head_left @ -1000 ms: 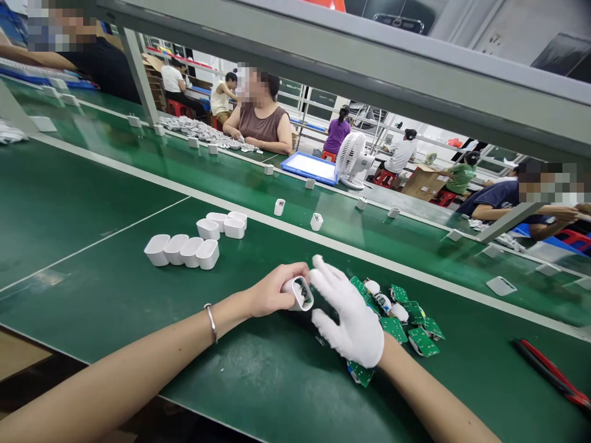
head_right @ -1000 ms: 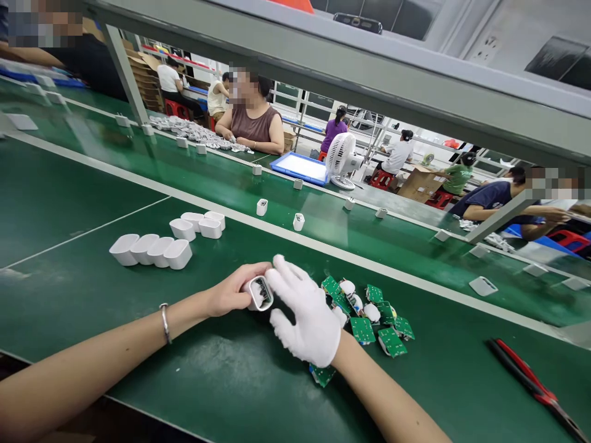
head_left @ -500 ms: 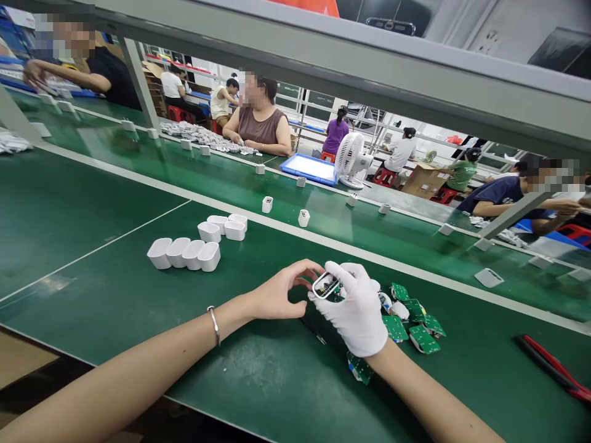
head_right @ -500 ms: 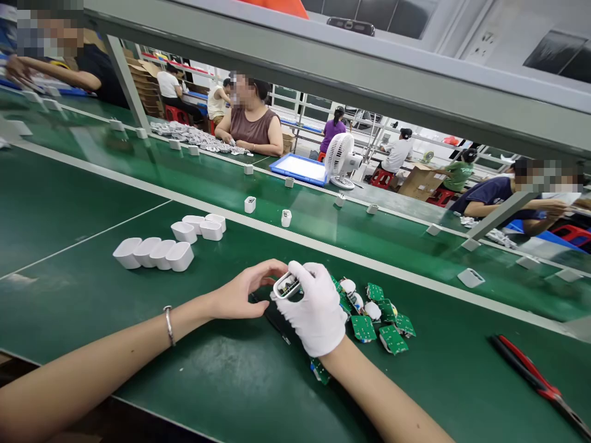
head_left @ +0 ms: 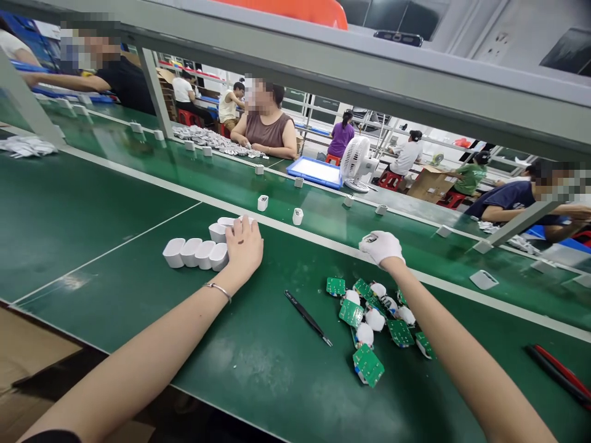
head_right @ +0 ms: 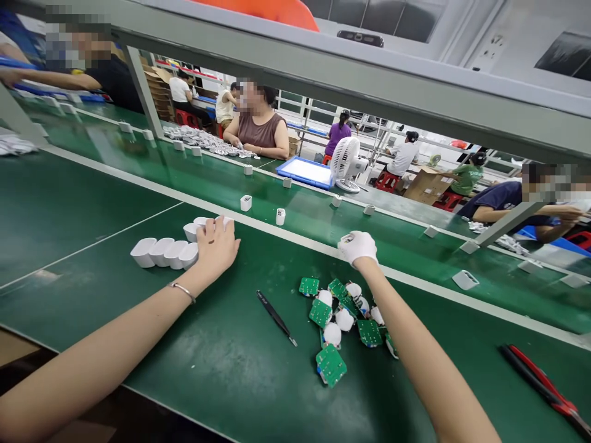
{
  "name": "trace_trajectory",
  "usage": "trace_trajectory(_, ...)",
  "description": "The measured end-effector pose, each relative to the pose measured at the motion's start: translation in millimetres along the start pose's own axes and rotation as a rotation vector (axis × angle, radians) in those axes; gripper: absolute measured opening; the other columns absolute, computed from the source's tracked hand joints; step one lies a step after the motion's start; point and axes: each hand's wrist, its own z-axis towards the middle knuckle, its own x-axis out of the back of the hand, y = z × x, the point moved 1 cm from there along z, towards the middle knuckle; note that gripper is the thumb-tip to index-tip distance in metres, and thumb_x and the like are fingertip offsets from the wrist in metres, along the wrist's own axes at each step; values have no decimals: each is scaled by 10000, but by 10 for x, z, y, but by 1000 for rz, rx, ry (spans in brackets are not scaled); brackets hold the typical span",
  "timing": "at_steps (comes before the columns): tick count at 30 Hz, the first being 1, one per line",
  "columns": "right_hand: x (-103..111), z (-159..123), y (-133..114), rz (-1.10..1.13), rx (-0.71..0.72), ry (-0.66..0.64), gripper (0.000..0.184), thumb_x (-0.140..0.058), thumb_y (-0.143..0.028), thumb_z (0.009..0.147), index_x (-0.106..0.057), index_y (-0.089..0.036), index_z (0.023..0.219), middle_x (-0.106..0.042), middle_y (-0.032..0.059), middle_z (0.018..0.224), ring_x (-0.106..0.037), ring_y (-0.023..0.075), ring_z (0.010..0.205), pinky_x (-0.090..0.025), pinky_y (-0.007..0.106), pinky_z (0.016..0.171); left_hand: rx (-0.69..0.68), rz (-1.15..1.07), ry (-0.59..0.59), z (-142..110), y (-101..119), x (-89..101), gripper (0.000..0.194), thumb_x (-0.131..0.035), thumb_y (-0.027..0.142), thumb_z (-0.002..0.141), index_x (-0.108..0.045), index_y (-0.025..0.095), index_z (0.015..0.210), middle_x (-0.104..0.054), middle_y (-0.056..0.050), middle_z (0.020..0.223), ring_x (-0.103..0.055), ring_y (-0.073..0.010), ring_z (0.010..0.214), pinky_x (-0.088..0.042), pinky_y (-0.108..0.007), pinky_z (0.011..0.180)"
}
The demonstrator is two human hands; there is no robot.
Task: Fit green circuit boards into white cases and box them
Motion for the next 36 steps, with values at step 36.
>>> trace_trajectory(36, -287, -590, -137, -106, 182, -250, 447, -456, -601, 865, -724, -248, 809, -680, 49, 770, -631, 233, 782, -426, 292, 640, -41, -380, -232, -158, 176, -135, 455, -504, 119, 839, -476, 129, 1293, -547, -147, 1180, -529, -302, 1084, -444, -402, 898)
